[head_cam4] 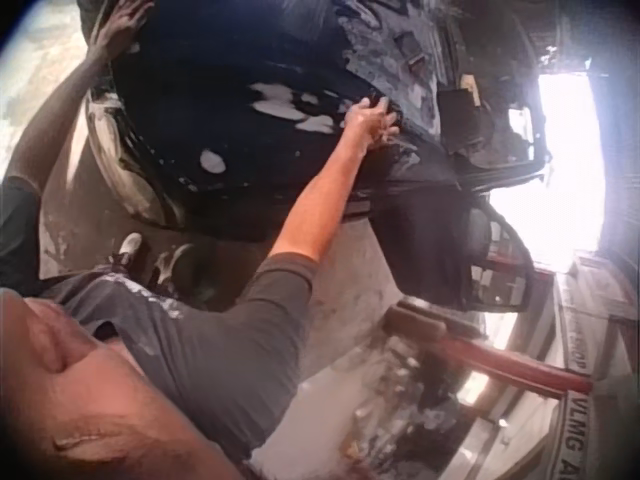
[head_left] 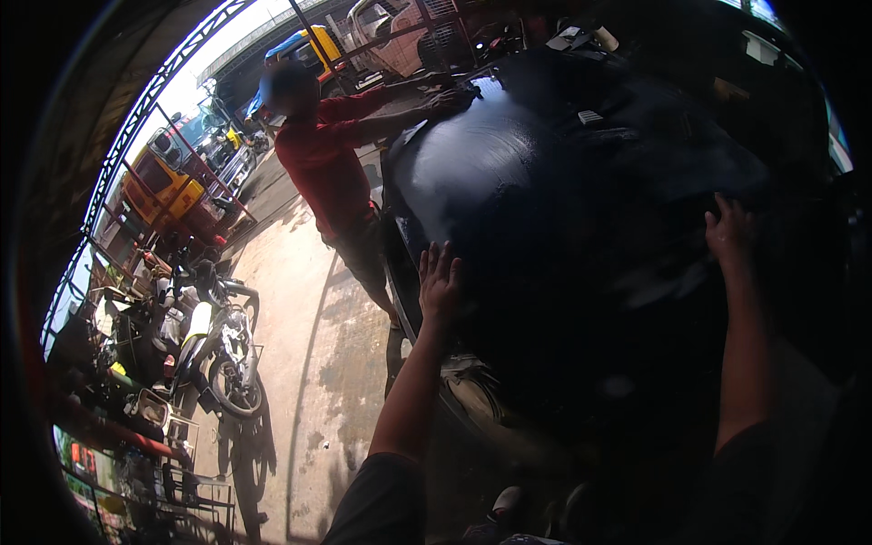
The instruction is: The person sands the hood of a dark-colored car using a sanding block. They repeatedly rub the surface in circular and linear motions, occasionally pausing to feel the texture with their hands. The hood shows patches of white residue from the sanding process.
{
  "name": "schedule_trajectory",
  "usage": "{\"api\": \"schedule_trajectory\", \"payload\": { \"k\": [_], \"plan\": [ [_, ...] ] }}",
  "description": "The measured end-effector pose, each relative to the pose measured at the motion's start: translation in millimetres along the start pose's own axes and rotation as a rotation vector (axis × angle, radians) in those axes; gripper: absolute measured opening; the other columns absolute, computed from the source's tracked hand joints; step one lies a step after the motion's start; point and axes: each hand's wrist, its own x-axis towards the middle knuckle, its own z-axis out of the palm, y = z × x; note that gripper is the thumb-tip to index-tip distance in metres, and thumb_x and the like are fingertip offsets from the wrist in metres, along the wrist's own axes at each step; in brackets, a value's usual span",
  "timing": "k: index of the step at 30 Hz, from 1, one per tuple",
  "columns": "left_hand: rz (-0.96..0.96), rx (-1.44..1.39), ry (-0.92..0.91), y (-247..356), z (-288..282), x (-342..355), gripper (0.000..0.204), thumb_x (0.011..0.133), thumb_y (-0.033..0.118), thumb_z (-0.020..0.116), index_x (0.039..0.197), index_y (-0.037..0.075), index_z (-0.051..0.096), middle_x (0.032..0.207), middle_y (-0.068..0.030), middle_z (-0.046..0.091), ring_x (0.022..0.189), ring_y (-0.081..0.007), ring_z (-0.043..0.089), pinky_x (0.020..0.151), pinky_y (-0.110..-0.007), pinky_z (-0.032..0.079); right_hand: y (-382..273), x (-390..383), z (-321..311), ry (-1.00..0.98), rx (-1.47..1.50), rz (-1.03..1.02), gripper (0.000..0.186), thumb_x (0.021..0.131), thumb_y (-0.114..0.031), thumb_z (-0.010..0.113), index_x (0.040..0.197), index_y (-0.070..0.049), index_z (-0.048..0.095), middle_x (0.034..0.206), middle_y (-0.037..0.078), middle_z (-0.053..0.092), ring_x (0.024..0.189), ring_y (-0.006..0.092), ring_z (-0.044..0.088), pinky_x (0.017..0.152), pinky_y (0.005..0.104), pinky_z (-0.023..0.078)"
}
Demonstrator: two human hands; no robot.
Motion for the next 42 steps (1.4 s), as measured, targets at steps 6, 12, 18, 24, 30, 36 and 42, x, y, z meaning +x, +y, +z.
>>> {"api": "schedule_trajectory", "payload": {
  "k": [6,12,18,24,30,36,42],
  "plan": [
    [0.005,-0.044,-0.002,-1,0,-5,0.060,0.115,0.053,0.045,0.167,0.022,0.049,0.178,-0.0134,0.035,0.169,-0.0333,0.021,0.136,-0.046,0.020,-107,-112,-16,-0.182,0.139,-0.367,0.055,0.102,-0.037,0.074,0.155,-0.028,0.062,0.165,0.011,0.051,0.150,0.0371,0.048,0.126,0.0613,0.035],
    [-0.009,-0.020,-0.001,1,-2,-1,0.060,0.115,0.053,0.045,0.167,0.022,0.049,0.179,-0.0122,0.034,0.168,-0.0327,0.021,0.136,-0.045,0.020,43,7,2,0.020,0.061,-0.107,0.055,0.102,-0.037,0.073,0.155,-0.029,0.062,0.163,0.012,0.054,0.149,0.0389,0.050,0.123,0.0599,0.041],
    [-0.021,-0.031,0.007,9,-6,-5,0.061,0.115,0.052,0.046,0.167,0.021,0.049,0.178,-0.0126,0.035,0.168,-0.0330,0.022,0.135,-0.045,0.021,55,22,15,-0.068,-0.055,0.094,0.056,0.103,-0.042,0.072,0.157,-0.036,0.059,0.168,0.009,0.049,0.152,0.0420,0.046,0.124,0.0618,0.039],
    [0.008,0.001,0.018,-1,1,-4,0.060,0.115,0.052,0.043,0.167,0.021,0.048,0.178,-0.0127,0.035,0.168,-0.0339,0.022,0.135,-0.046,0.022,-49,-82,-16,-0.057,0.056,-0.080,0.057,0.101,-0.040,0.074,0.156,-0.030,0.062,0.165,0.009,0.051,0.150,0.0381,0.048,0.123,0.0585,0.042],
    [-0.070,0.261,-0.074,39,-20,-13,0.061,0.115,0.052,0.041,0.167,0.018,0.047,0.177,-0.0135,0.037,0.167,-0.0324,0.025,0.134,-0.054,0.022,-116,-161,-36,-0.194,0.263,-0.213,0.064,0.096,-0.046,0.079,0.156,-0.029,0.061,0.157,0.010,0.055,0.147,0.0330,0.049,0.122,0.0567,0.041],
    [0.134,-0.725,-0.252,157,-47,-105,0.050,0.109,0.042,0.068,0.144,0.005,0.068,0.123,-0.0137,0.078,0.111,-0.0247,0.077,0.093,-0.042,0.062,-134,-239,-65,0.137,0.831,-0.219,0.078,0.078,-0.035,0.093,0.150,-0.025,0.065,0.142,0.016,0.059,0.131,0.0396,0.059,0.113,0.0519,0.049],
    [0.131,-1.027,-0.548,217,-64,-159,0.046,0.108,0.040,0.073,0.127,-0.001,0.074,0.101,-0.0049,0.075,0.091,-0.0127,0.073,0.077,-0.030,0.062,-112,-285,-80,0.334,0.926,-0.339,0.078,0.077,-0.026,0.095,0.149,-0.023,0.066,0.137,0.015,0.060,0.127,0.0391,0.060,0.110,0.0513,0.051]
  ]
}}
